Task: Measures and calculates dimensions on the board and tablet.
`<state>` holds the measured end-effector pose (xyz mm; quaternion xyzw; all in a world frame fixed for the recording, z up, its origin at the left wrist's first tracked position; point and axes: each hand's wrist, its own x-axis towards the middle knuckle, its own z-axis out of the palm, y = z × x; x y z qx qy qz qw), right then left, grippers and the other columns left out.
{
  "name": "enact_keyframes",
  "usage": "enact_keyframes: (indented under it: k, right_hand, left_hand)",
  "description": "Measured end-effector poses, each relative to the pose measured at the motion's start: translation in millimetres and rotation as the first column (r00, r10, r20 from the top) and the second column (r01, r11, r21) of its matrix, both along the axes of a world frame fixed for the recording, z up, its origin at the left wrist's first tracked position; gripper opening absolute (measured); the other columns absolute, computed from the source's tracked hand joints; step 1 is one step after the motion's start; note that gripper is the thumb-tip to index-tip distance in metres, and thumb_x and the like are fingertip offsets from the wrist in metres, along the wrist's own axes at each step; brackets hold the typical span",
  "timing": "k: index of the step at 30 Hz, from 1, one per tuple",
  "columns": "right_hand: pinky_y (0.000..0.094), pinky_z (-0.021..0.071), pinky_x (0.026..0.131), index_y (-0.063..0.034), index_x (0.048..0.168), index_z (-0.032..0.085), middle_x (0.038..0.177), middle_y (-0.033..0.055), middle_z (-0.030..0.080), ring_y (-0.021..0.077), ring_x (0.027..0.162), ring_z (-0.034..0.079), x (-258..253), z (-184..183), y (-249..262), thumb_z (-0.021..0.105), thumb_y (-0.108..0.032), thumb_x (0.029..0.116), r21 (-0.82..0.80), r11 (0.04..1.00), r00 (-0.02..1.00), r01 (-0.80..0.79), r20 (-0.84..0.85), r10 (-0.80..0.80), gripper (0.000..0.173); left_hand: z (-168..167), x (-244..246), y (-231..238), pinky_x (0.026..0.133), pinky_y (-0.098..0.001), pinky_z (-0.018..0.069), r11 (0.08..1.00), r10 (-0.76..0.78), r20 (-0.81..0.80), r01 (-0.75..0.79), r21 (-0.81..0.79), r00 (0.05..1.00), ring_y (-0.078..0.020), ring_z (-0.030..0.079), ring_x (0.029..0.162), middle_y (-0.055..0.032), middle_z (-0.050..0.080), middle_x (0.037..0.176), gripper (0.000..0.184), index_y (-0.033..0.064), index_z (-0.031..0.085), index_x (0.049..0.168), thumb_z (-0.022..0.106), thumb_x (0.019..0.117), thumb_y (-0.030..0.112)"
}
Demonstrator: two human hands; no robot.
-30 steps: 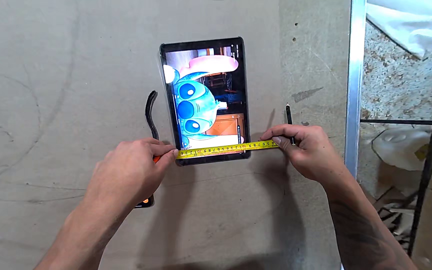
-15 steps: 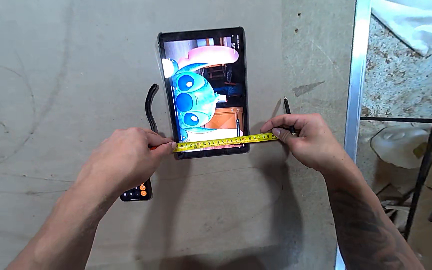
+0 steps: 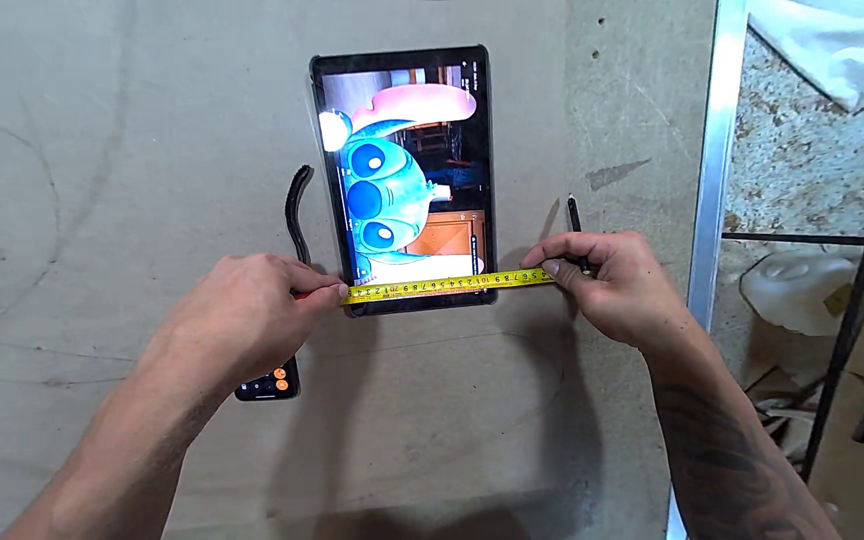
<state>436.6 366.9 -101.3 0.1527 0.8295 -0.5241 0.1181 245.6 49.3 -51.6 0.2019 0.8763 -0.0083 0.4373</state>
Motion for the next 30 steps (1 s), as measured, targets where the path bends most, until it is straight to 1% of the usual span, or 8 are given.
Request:
enact_keyframes:
  k: [3,8,13,18,22,25,30]
  right_hand:
    - [0.0249,0.0604,0.078,-0.0175,0.106,0.077,0.101,-0.0071,0.076,0.0023,0.089,0.070,1.3,-2.0,-0.1,0.058,-0.002,0.0974,0.009,1.000,1.000,-0.004,-0.022,0.004,0.026]
    - [0.0241,0.0604,0.078,-0.0176,0.107,0.077,0.102,-0.0074,0.076,0.0022,0.089,0.071,1.0,-1.6,0.1,0.058,-0.002,0.0974,0.008,1.000,1.000,0.006,-0.011,-0.006,0.027]
    - [0.0242,0.0603,0.078,-0.0164,0.107,0.077,0.101,-0.0066,0.077,0.0025,0.089,0.071,0.0,-1.8,0.0,0.057,-0.002,0.0973,-0.009,1.000,1.000,0.017,-0.019,-0.017,0.026]
    - [0.0249,0.0608,0.078,-0.0175,0.106,0.077,0.103,-0.0074,0.077,0.0023,0.090,0.071,1.8,-1.7,-1.4,0.058,-0.001,0.0969,0.013,1.000,1.000,0.021,-0.017,-0.020,0.026]
    - [0.0244,0.0608,0.078,-0.0180,0.105,0.077,0.102,-0.0079,0.077,0.0020,0.090,0.071,3.5,-1.5,-2.2,0.058,-0.002,0.0972,0.024,1.000,1.000,0.016,-0.021,-0.016,0.026]
    - [0.0243,0.0609,0.078,-0.0170,0.106,0.077,0.102,-0.0070,0.077,0.0026,0.089,0.071,4.1,-2.4,-2.1,0.058,-0.001,0.0971,0.002,1.000,0.999,0.019,-0.030,-0.019,0.027]
    - [0.0242,0.0609,0.080,-0.0158,0.106,0.077,0.102,-0.0065,0.077,0.0030,0.091,0.071,3.3,-2.0,-2.4,0.058,0.000,0.0969,-0.008,1.000,0.999,0.026,-0.030,-0.026,0.026]
  left_hand:
    - [-1.0,0.8,-1.1,0.086,-0.0621,0.0552,1.000,0.013,-0.007,-0.013,0.008,1.000,-0.0203,0.070,0.110,0.0086,0.073,0.124,0.030,0.0380,0.079,0.112,0.055,0.1019,0.053]
    - [-3.1,1.3,-1.6,0.084,-0.0597,0.0560,1.000,0.002,-0.007,-0.002,0.007,1.000,-0.0194,0.071,0.107,0.0090,0.073,0.123,0.032,0.0379,0.079,0.113,0.054,0.1024,0.054]
    - [-4.2,0.4,-1.5,0.082,-0.0602,0.0561,1.000,0.013,-0.009,-0.013,0.010,1.000,-0.0189,0.072,0.104,0.0092,0.074,0.121,0.031,0.0387,0.079,0.112,0.054,0.1024,0.053]
    - [-2.9,0.9,-0.6,0.084,-0.0604,0.0558,1.000,0.004,-0.009,-0.004,-0.010,1.000,-0.0198,0.071,0.108,0.0090,0.073,0.123,0.031,0.0388,0.079,0.112,0.054,0.1020,0.054]
    - [-2.5,2.3,-0.4,0.083,-0.0603,0.0558,1.000,0.008,-0.006,-0.008,-0.004,1.000,-0.0193,0.071,0.106,0.0089,0.073,0.122,0.029,0.0391,0.079,0.112,0.055,0.1021,0.052]
    - [-3.2,2.9,-1.5,0.083,-0.0598,0.0561,1.000,0.003,-0.010,-0.003,0.010,1.000,-0.0189,0.071,0.105,0.0088,0.074,0.121,0.029,0.0384,0.079,0.111,0.055,0.1023,0.052]
    - [-3.5,2.2,-1.2,0.084,-0.0603,0.0558,1.000,0.005,-0.001,-0.005,0.001,1.000,-0.0193,0.071,0.107,0.0085,0.073,0.123,0.030,0.0385,0.079,0.113,0.054,0.1024,0.052]
